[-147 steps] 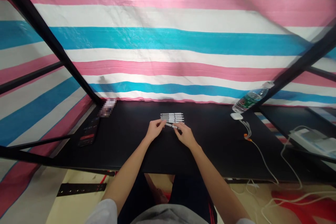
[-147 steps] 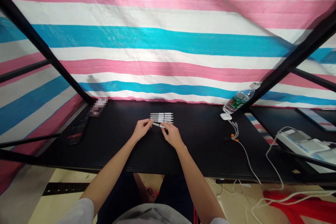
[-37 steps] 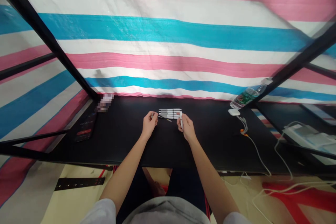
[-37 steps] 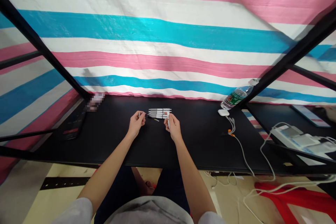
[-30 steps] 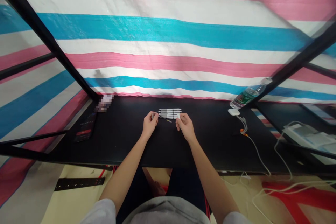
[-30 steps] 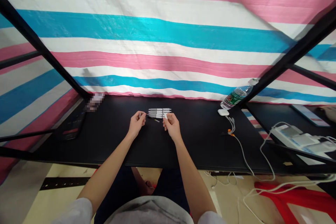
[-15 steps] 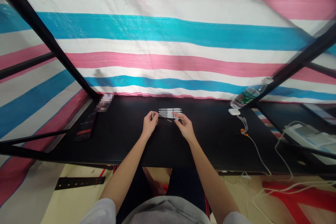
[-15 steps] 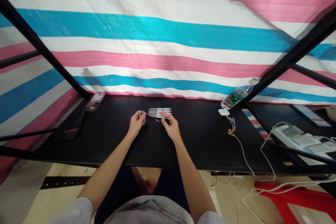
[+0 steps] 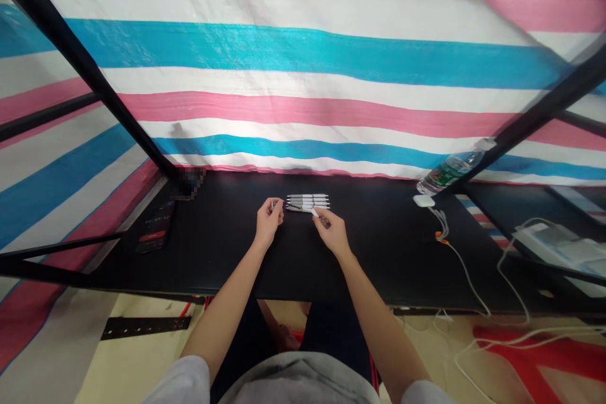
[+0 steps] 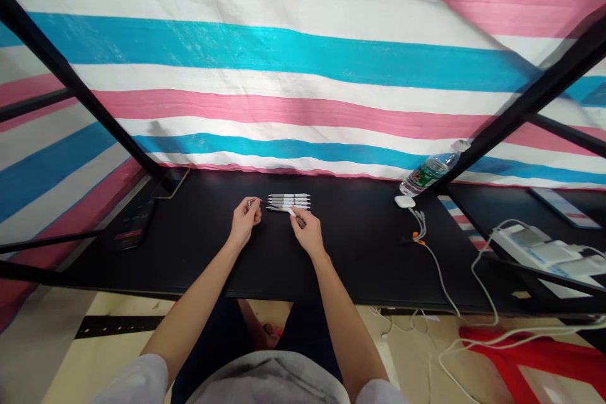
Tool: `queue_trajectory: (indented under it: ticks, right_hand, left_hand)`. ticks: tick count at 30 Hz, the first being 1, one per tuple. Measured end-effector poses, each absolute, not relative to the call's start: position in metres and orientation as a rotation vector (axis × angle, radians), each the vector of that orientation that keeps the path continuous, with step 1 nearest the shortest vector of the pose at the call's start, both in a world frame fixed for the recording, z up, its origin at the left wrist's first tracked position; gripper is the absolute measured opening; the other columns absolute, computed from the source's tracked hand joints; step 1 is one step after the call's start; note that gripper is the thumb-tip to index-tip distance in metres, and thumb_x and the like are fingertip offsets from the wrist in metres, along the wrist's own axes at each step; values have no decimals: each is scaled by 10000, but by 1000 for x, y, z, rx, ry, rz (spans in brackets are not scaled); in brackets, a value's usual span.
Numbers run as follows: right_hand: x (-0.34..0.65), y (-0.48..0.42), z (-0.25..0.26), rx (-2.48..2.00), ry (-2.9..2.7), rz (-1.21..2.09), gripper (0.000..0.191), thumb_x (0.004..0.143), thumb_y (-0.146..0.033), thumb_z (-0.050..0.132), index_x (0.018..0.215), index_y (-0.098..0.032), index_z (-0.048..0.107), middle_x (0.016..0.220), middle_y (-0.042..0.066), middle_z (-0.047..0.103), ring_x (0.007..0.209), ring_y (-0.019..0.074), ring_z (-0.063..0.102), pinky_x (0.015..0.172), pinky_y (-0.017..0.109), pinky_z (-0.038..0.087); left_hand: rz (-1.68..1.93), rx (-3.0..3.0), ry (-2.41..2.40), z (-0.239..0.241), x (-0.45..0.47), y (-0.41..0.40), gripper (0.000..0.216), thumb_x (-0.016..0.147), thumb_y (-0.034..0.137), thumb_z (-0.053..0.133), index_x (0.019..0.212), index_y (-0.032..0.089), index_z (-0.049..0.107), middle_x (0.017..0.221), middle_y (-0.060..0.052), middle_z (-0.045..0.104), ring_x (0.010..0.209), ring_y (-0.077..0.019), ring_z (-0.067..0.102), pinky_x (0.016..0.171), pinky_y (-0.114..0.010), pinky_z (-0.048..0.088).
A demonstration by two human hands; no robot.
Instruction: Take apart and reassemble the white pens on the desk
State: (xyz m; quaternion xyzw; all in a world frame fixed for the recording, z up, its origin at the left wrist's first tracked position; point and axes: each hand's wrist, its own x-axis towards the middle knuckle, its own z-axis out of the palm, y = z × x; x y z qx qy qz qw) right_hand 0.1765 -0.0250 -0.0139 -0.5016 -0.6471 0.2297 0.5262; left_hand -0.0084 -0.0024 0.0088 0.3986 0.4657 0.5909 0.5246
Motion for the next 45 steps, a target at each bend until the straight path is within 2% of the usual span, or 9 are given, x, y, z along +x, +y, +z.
queue_trajectory:
  ticks: [3, 10, 20, 26, 34, 41, 45]
  right_hand:
    - [176, -26, -13, -1198, -1628, 473, 237, 853, -254, 541, 1006, -193, 711, 967, 71, 728, 845, 187, 679, 794, 311, 543]
    - [177, -26, -13, -1222, -1667, 440, 237, 865, -244, 515, 997, -189, 704, 936, 66, 718, 735, 159, 648, 640, 262, 529]
    - [177, -25, -14, -1202, -1672, 401, 227, 866, -225, 513, 998, -193, 696, 967, 71, 719, 872, 192, 671, 813, 324, 538]
    - [176, -26, -13, -1180, -1726, 412, 220, 865, -206, 513, 993, -196, 691, 937, 72, 698, 838, 185, 655, 699, 283, 536]
    - [176, -31, -9, -1137, -1836, 345, 226, 899, -196, 472, 1003, -208, 672, 925, 71, 670, 833, 183, 634, 813, 316, 528]
    - [174, -33, -8, -1151, -1869, 396, 238, 911, -231, 463, 1022, -215, 673, 908, 73, 661, 770, 175, 617, 762, 304, 535]
    - [175, -34, -8, -1154, -1893, 396, 290, 920, -248, 457, 1120, -227, 667, 927, 67, 659, 754, 165, 603, 770, 299, 526]
  left_hand:
    - [1428, 926, 1071, 7, -10, -1, 380, 710, 496, 718, 862, 169, 599, 541, 64, 433, 451, -44, 361, 407, -150, 239]
    - [1415, 970, 1030, 7, -8, -2, 369, 705, 483, 729, 849, 165, 610, 539, 65, 413, 449, -44, 359, 402, -151, 225]
    - [1385, 1046, 1064, 7, -6, -4, 353, 721, 482, 711, 844, 165, 618, 562, 58, 398, 475, -57, 359, 417, -174, 235]
    - [1189, 1503, 1160, 8, -4, -10, 281, 790, 435, 639, 821, 157, 655, 609, 37, 470, 534, -76, 379, 512, -212, 303]
    - [1141, 1655, 1219, 9, -3, -14, 273, 808, 409, 601, 701, 158, 610, 585, 41, 448, 549, -90, 354, 550, -229, 290]
    - [1156, 1622, 1182, 7, -3, -13, 345, 792, 441, 629, 601, 160, 572, 537, 42, 405, 526, -92, 334, 534, -228, 266]
    - [1116, 1656, 1173, 7, -3, -13, 349, 814, 439, 606, 604, 160, 585, 532, 35, 446, 519, -98, 362, 534, -232, 277]
